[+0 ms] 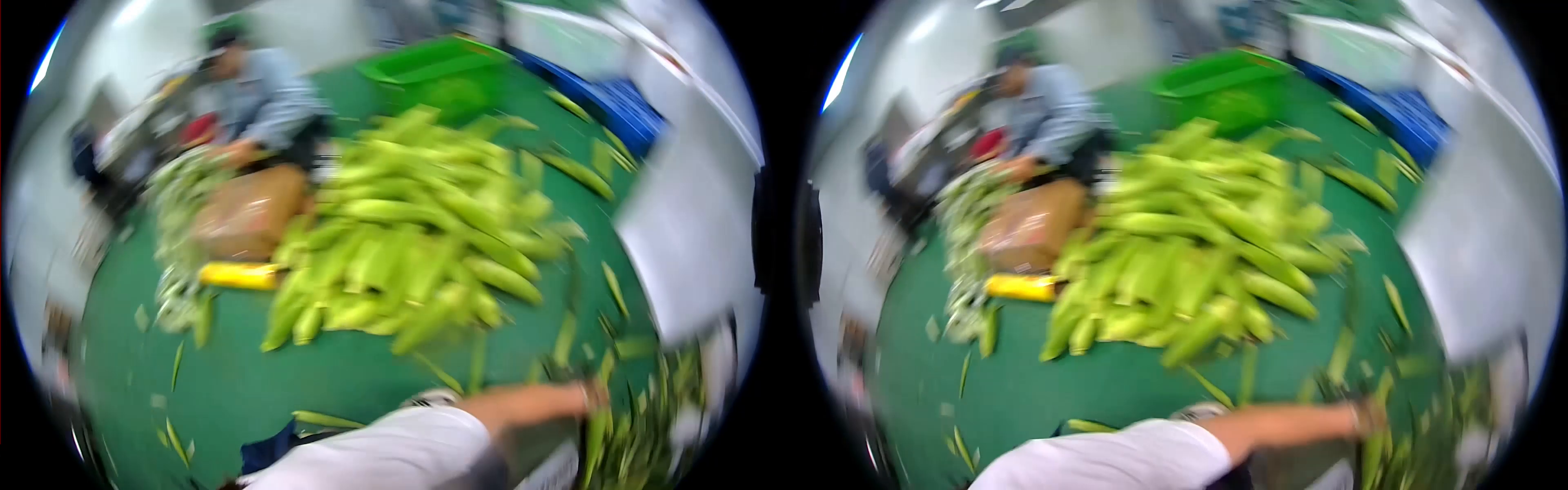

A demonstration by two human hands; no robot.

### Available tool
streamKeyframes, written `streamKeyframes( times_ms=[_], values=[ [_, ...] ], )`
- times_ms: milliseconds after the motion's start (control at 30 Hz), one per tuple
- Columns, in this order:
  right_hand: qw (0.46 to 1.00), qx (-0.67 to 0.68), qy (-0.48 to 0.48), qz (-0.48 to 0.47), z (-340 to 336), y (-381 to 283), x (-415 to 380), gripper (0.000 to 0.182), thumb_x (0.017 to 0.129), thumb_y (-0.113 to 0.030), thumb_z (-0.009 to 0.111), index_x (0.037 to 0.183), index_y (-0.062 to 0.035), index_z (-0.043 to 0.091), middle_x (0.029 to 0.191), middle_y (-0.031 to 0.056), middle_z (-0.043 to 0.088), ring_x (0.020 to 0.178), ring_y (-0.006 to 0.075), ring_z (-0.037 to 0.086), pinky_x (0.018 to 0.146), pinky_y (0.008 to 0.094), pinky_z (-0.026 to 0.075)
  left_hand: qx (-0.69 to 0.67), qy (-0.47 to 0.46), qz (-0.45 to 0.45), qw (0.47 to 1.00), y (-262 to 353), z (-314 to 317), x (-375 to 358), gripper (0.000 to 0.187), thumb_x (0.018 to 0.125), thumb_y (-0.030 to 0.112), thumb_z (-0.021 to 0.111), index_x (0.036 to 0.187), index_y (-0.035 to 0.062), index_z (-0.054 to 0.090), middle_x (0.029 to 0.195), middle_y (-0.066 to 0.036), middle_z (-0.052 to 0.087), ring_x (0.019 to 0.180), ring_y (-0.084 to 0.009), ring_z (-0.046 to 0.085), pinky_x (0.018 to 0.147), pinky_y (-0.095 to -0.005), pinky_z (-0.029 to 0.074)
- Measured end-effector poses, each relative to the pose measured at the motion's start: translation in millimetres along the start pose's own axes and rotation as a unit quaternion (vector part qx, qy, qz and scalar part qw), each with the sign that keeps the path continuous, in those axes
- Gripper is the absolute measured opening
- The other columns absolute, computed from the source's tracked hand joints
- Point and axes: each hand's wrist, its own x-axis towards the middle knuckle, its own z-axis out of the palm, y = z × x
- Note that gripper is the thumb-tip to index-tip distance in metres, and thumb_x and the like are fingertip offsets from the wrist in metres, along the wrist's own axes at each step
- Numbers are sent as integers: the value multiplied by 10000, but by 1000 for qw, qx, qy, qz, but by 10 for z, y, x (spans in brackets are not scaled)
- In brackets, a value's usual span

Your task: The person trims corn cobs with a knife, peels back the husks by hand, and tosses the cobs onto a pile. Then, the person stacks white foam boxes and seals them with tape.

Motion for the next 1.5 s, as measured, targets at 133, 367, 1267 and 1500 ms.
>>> streamKeyframes(
  times_ms=[133,367,1267,1500],
  values=[
    [925,352,109,90,-278,845,-326,188,884,-255,604,942,-77,621,637,56,552,524,195,520,512,342,450,37,24,-5,999,-120,-5,276,186,782,208,552,857,143,709,837,-124,685,834,-299,657,710,-405,521],
    [853,-118,497,-108,-10,248,-932,254,883,-257,593,963,-18,562,679,152,565,605,225,560,561,368,441,-124,-97,-121,980,105,-5,-501,724,677,369,723,1273,68,443,1166,-196,580,1095,-372,545,906,-435,456],
    [827,-116,408,-370,93,-284,14,214,877,-251,571,904,-40,549,712,175,599,662,351,605,606,404,460,-26,-107,-76,991,459,149,-1135,429,718,299,687,1003,34,505,900,-162,611,832,-317,645,675,-422,510],
    [884,-176,417,-116,-256,81,61,398,873,-379,560,922,8,642,836,256,642,809,439,612,741,458,489,-282,-78,-150,945,419,46,-1227,481,751,310,705,1048,-28,534,981,-148,644,859,-283,645,725,-384,516]
  ],
)
